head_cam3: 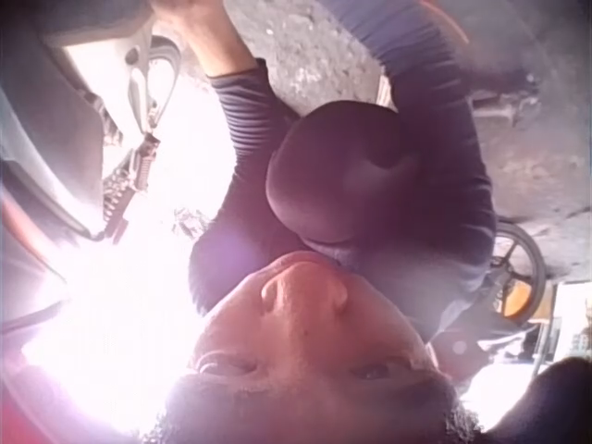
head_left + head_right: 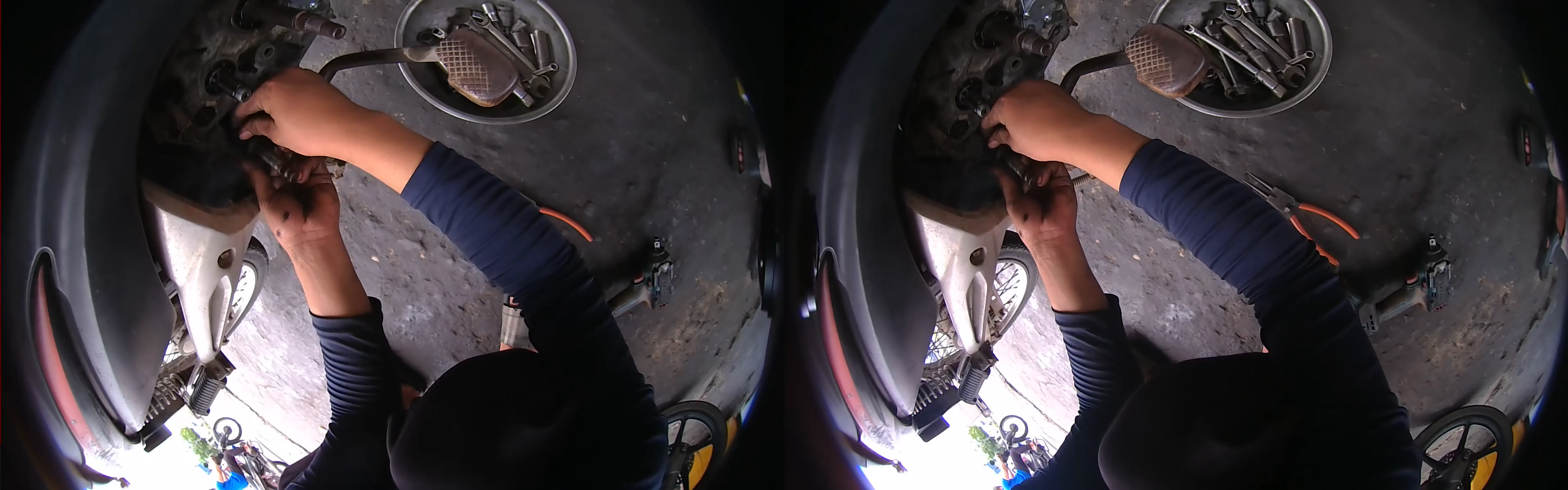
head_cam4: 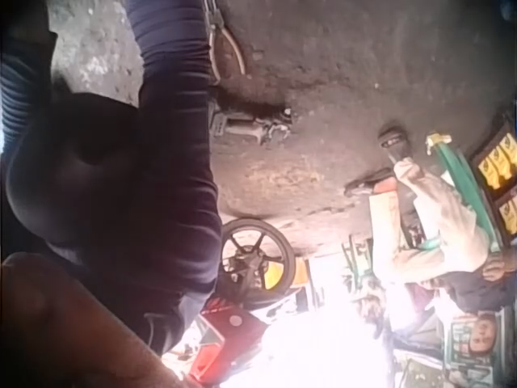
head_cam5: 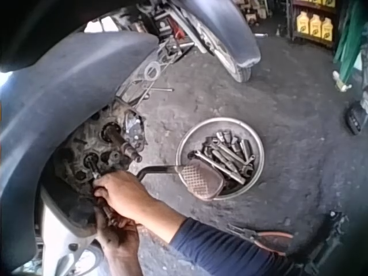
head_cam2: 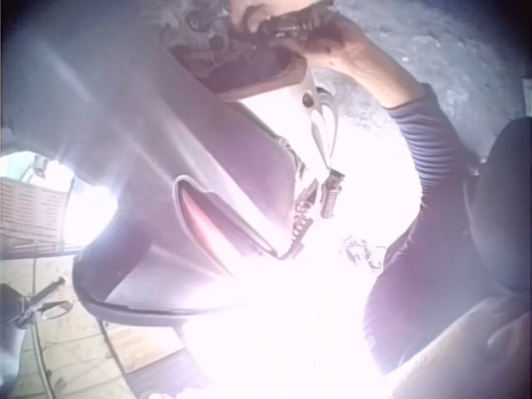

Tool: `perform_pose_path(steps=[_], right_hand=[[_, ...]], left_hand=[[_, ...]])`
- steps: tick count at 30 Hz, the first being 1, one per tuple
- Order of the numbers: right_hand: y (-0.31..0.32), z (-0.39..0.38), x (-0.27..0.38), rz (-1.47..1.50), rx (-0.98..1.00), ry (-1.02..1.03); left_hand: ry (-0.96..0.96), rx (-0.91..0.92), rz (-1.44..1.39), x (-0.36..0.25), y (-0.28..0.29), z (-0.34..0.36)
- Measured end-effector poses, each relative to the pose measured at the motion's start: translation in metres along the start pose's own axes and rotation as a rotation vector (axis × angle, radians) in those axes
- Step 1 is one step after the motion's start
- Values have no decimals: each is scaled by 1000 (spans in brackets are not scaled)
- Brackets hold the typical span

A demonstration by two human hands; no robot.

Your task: Cleaning engine parts with solvent and installing components back into the motorcycle engine.

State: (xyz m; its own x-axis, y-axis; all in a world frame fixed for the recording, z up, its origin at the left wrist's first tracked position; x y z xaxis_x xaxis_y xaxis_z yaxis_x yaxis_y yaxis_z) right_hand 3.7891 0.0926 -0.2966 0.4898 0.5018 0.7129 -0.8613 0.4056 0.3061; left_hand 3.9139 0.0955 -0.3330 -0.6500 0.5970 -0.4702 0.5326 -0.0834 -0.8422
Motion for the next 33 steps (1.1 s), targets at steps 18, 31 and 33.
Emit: perform_pose_path(steps=[18, 31, 33], right_hand=[[5, 2, -4, 205, -15, 52], [5, -3, -7, 202, 19, 65], [6, -3, -7, 208, -2, 39]], left_hand=[[8, -89, -28, -6, 2, 0], [148, -83, -187, 2, 2, 0], [123, -38, -188, 3, 1, 0]])
Point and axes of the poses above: each hand's wrist, its own z-axis towards the middle knuckle, its own y-axis out of the back of the hand, x = y × z, the point moved 4 cm from there along z, towards the middle knuckle, and after that the axes turned 10 degrees about y, right-handed, at the moved point
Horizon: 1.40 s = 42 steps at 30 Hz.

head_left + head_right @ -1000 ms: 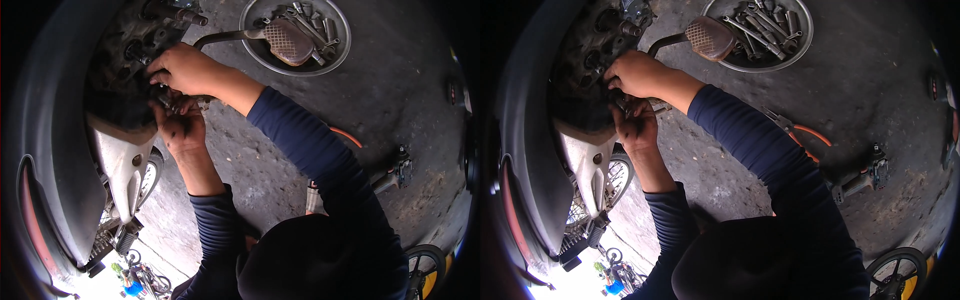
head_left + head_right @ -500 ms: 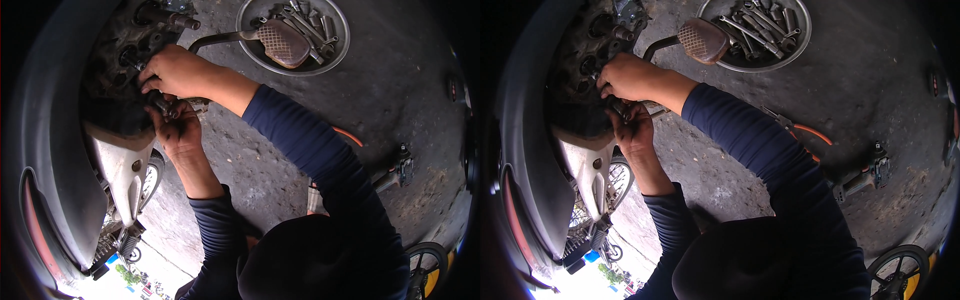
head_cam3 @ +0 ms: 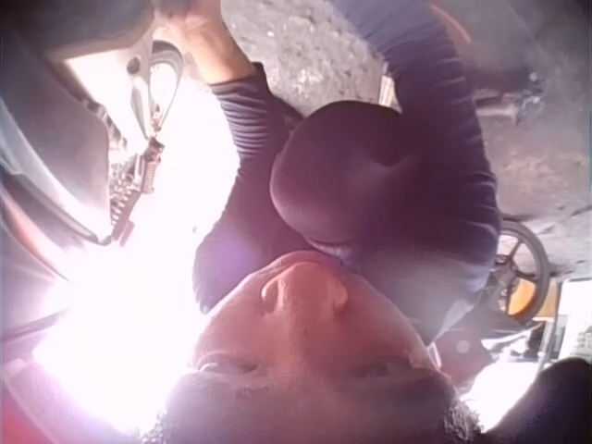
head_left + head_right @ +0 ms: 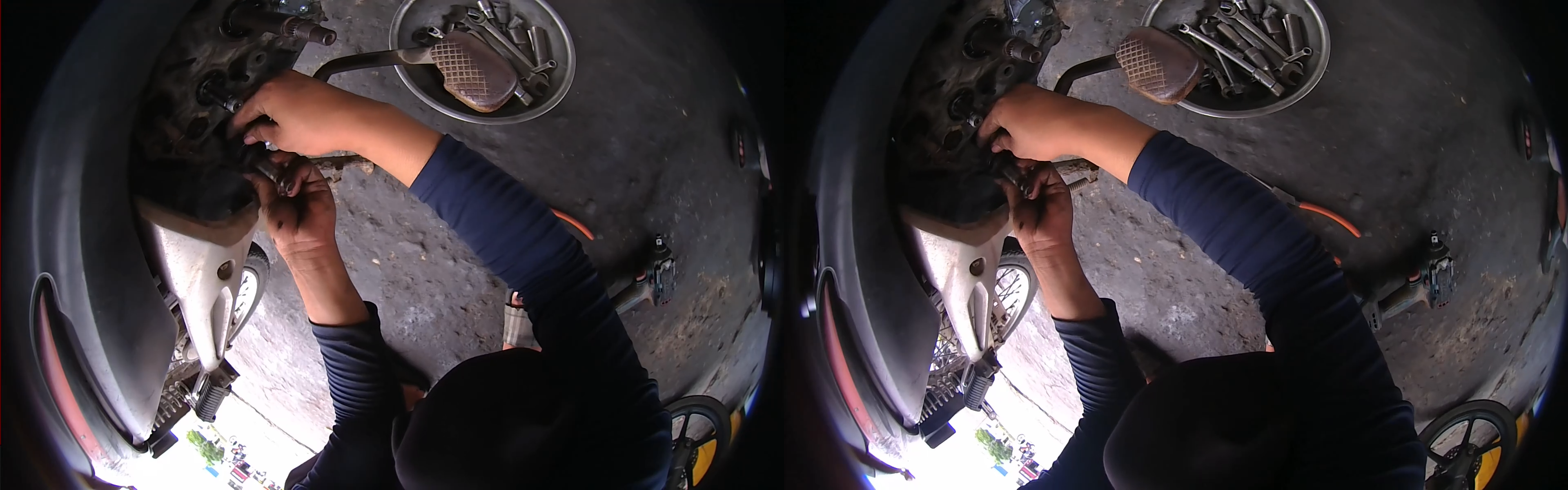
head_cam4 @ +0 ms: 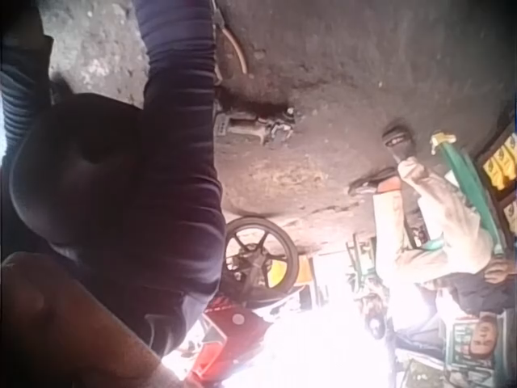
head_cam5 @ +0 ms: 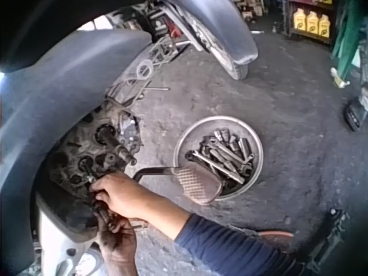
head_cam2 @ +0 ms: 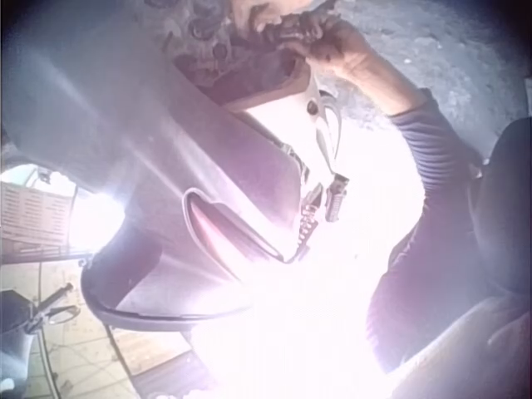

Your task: Cleaning engine parts with solvent and installing components back into the motorcycle engine.

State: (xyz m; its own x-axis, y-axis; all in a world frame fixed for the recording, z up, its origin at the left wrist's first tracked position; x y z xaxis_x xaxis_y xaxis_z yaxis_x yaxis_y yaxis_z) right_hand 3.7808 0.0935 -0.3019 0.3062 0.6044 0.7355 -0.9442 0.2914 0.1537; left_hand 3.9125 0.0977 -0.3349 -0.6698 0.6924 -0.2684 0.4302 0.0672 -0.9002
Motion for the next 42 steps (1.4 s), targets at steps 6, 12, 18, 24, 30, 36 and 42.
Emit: perform_pose_path(steps=[6, 12, 18, 24, 30, 36, 42], right_hand=[[-1, 1, 3, 72, 88, -25], [-8, -15, -6, 219, -22, -177], [1, -11, 4, 160, 33, -244], [0, 0, 17, 151, 32, -343], [-18, 1, 3, 298, -83, -601], [-4, -2, 8, 367, 130, -508], [5, -9, 18, 295, 293, -386]], left_hand=[[-73, 55, 43, 4, -1, -5], [-72, -14, 2, 10, -3, -3], [-61, -40, 15, 9, -6, -6], [-60, 12, 106, 7, -6, -11], [-108, -129, 3, 8, -11, -18], [-106, -196, 207, 19, -17, -21], [-99, -224, 237, 17, -12, -21]])
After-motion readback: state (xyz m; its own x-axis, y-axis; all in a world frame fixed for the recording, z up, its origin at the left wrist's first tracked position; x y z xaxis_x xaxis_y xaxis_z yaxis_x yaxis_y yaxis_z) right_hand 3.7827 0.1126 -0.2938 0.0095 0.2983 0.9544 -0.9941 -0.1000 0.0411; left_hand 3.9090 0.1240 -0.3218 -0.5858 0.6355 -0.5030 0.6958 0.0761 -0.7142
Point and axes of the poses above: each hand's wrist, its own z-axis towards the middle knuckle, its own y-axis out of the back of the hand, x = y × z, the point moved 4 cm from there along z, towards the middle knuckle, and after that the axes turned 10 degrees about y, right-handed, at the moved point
